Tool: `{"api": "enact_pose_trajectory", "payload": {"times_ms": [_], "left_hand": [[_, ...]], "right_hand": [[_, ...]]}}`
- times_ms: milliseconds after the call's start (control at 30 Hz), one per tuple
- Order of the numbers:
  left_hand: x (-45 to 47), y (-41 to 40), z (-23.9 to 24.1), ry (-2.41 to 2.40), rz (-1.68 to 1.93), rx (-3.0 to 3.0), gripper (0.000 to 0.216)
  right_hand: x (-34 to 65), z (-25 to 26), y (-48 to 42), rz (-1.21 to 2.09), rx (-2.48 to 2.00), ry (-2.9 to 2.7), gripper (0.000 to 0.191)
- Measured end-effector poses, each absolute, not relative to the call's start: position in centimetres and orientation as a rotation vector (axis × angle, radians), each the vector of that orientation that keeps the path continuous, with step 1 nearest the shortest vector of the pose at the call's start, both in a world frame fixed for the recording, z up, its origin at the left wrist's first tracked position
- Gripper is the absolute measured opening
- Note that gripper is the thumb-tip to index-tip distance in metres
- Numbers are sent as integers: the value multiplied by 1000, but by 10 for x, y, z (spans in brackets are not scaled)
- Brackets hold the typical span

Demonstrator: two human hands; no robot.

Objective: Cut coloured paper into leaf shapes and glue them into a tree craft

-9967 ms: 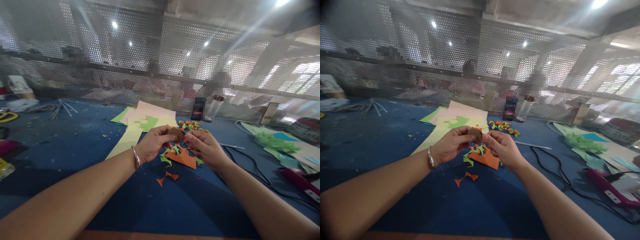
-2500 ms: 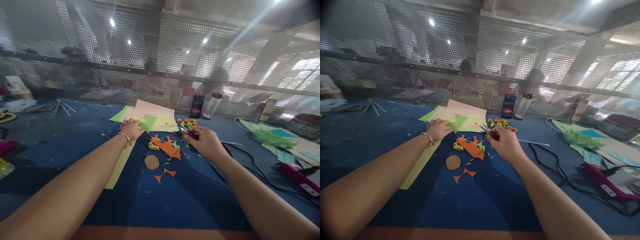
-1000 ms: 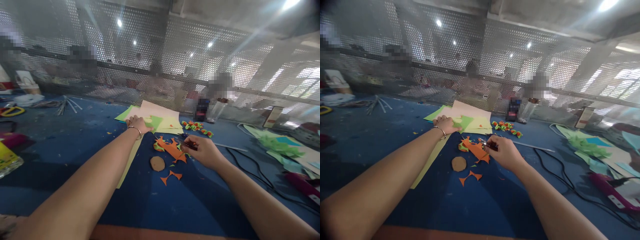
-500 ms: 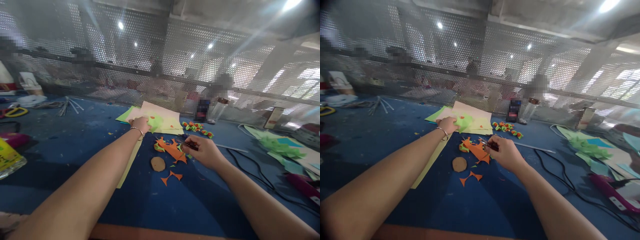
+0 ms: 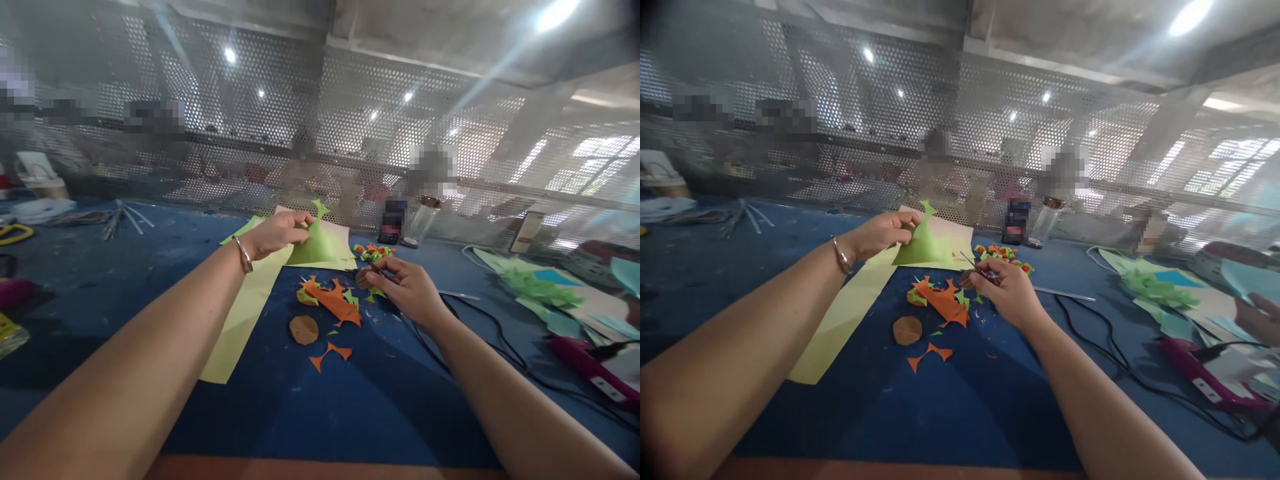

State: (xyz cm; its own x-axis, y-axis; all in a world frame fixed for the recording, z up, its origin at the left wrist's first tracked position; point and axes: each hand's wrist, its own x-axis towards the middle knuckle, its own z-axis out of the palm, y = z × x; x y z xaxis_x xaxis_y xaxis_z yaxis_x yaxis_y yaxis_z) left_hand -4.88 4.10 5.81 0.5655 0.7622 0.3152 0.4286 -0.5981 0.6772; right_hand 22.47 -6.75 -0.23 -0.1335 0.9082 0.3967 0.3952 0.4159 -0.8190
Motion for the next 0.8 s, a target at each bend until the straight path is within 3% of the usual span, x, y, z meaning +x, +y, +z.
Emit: {"api": "enact_pose_trajectory", "payload": {"times_ms": [233,467,533,700,800], "left_hand": [[-42,14,81,696,501,2225,16],[-39,2,87,669,326,2190,8],[-39,2,87,664,364,2188,12],[-37,8,82,639,716,1867,49],[-39,14,77,543,894,1661,52]], "right_hand": [[220,5,-75,779,-1154,-1603,41],[215,6,-79,940,-1085,-1743,32],[215,4,-77,918,-1091,-1799,33],[215,3,-76,791,-1150,-1731,35],[215,2,-75,748,-1142,-1563,35]]}}
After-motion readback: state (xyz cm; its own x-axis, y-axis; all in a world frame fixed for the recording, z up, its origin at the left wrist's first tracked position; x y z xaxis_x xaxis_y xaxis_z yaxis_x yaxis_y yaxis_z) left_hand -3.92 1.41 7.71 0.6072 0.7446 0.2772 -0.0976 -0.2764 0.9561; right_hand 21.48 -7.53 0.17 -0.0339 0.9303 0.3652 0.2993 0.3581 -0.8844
